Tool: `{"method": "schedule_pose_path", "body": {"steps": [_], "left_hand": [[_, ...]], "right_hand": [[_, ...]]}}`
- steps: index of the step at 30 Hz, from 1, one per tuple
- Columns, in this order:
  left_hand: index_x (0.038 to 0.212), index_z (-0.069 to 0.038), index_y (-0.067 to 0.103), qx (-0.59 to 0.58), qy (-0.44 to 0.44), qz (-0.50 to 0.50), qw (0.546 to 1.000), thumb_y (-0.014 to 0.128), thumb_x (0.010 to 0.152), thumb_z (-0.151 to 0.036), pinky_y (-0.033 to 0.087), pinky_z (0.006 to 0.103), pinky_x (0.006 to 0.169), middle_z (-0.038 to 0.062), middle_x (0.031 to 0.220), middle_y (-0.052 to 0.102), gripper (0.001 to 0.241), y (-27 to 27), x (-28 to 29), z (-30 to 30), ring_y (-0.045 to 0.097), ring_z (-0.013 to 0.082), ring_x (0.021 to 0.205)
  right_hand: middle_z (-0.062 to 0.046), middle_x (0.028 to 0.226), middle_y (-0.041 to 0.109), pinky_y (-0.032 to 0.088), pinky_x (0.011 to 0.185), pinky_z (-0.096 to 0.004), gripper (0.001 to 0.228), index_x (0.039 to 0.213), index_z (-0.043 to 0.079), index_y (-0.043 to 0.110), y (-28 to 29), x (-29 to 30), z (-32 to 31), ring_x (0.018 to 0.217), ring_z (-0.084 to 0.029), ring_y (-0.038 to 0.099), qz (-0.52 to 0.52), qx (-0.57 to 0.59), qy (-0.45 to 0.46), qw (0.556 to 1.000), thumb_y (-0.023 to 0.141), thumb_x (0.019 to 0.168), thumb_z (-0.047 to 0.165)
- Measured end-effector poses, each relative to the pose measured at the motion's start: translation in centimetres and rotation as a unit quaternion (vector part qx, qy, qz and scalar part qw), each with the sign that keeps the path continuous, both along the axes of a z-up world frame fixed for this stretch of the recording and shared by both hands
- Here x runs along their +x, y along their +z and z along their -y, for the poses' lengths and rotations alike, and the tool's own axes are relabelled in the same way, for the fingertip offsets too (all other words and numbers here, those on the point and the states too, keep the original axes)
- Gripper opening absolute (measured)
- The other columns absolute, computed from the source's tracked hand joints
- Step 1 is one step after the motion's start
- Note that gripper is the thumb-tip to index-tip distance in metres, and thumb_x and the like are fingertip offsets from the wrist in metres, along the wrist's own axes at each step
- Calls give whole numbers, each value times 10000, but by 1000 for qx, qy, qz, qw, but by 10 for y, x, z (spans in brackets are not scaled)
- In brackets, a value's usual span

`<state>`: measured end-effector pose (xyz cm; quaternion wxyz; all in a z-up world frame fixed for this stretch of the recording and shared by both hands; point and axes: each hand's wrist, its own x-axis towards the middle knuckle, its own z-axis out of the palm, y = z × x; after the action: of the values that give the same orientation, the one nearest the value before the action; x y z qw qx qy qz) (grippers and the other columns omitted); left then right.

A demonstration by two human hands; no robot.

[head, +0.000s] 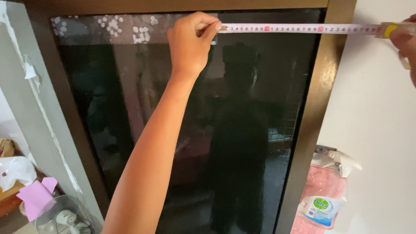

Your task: Applying decorative floral stickers to a dark door surface after measuring with a tape measure.

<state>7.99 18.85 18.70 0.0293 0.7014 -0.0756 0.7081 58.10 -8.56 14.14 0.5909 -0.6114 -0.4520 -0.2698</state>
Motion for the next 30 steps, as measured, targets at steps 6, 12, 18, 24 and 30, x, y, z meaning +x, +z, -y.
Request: {"method": "schedule_pose_path", "body": {"steps": [6,12,18,24,30], "left_hand": [[866,-90,758,19,31,17,999,776,941,-145,561,268,692,11,845,808,95,-2,-1,1,795,132,828],[890,-50,747,52,26,18,998,781,975,-82,537,269,706,40,862,799,98,-5,0,2,777,128,837],[913,-31,757,42,34,16,998,786,1001,-64,575,268,729,57,879,800,98,-8,-4,10,790,160,838],[903,-41,746,17,22,9,1000,770,999,-41,556,244,734,34,864,800,98,-8,-1,10,766,111,800],[945,-9,758,35,36,15,999,781,1013,-39,584,269,730,73,896,804,78,-10,-4,15,788,169,823]], "right_hand": [[-179,1302,545,425,757,-344,264,1481,-4,463,1,-127,28,923,-238,510,174,38,23,984,657,1306,40],[-172,1258,600,462,774,-344,333,1373,2,491,7,-169,38,963,-224,569,186,41,-19,982,753,1180,72],[-117,1143,610,510,694,-305,297,1261,54,484,15,-209,37,837,-186,611,89,29,-1,996,680,1065,160],[-111,1149,617,504,727,-309,323,1255,59,460,16,-206,36,818,-186,587,80,30,20,996,663,1039,187],[-106,1157,609,490,733,-308,328,1253,65,453,18,-215,39,815,-182,585,69,13,6,998,649,1039,219]]}}
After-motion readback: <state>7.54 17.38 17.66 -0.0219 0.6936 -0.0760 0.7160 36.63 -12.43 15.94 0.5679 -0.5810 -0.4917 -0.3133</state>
